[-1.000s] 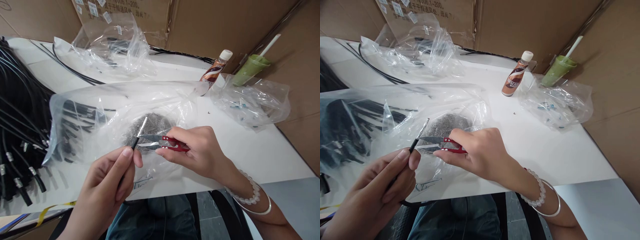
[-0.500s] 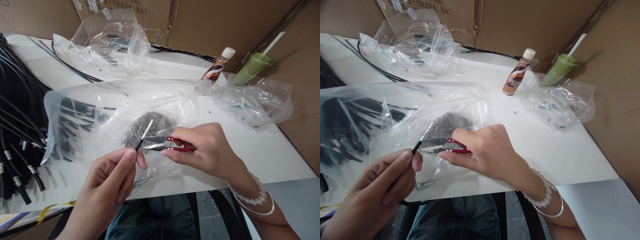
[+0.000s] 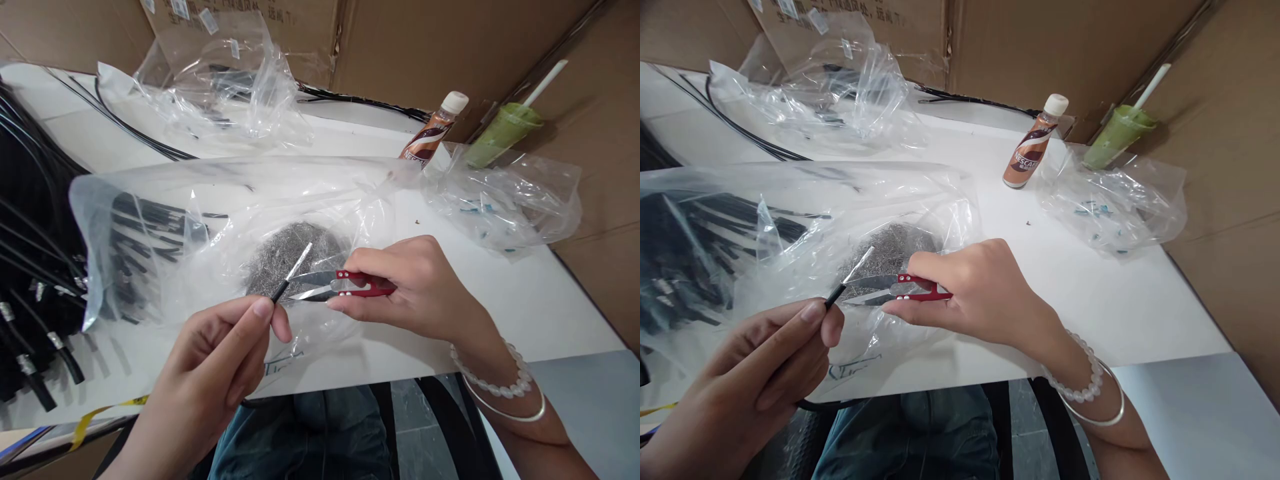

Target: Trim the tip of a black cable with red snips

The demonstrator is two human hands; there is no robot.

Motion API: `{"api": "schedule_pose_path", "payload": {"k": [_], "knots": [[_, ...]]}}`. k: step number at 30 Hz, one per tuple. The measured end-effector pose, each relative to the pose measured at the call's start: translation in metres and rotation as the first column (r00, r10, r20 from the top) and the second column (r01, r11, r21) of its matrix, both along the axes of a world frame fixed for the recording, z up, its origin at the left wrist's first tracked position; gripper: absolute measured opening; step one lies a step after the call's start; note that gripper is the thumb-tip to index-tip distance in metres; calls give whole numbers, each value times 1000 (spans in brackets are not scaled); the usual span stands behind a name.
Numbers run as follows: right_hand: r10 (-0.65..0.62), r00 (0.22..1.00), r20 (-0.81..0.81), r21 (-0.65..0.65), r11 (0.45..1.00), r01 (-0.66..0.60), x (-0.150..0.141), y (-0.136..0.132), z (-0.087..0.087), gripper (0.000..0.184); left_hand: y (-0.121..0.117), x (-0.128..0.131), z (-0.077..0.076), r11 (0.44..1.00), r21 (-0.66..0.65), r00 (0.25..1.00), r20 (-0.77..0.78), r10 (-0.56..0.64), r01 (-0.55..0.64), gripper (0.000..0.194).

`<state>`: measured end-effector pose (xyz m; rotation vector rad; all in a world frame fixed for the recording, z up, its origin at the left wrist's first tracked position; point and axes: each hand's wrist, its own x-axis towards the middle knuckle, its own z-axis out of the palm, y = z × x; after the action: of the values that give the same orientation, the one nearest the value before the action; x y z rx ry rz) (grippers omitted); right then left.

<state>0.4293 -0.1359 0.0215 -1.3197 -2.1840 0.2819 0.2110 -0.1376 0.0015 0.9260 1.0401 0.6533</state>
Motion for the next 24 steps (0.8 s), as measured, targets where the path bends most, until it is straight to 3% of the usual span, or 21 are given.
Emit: {"api": "schedule_pose_path", "payload": {"k": [4, 7, 11, 17, 24], "knots": [[64, 991, -115, -142, 987, -80, 5, 6, -2, 37, 4, 2, 2, 1000, -27, 997, 80, 0, 2, 32], [111, 975, -194, -158, 977, -142, 8, 10, -1, 36, 4, 2, 6, 999, -48, 995, 103, 10, -5, 32], [59, 983, -174, -94, 993, -76, 7, 10, 0, 33, 1, 1, 8, 999, -48, 995, 98, 26, -21, 33], [6, 1000, -28, 29, 1000, -5, 0, 7, -3, 39, 2, 3, -1, 999, -36, 997, 79, 21, -18, 35], [2, 991, 133, 160, 987, -23, 0, 1, 0, 39, 0, 0, -2, 999, 43, 1000, 5, -6, 6, 38]]}}
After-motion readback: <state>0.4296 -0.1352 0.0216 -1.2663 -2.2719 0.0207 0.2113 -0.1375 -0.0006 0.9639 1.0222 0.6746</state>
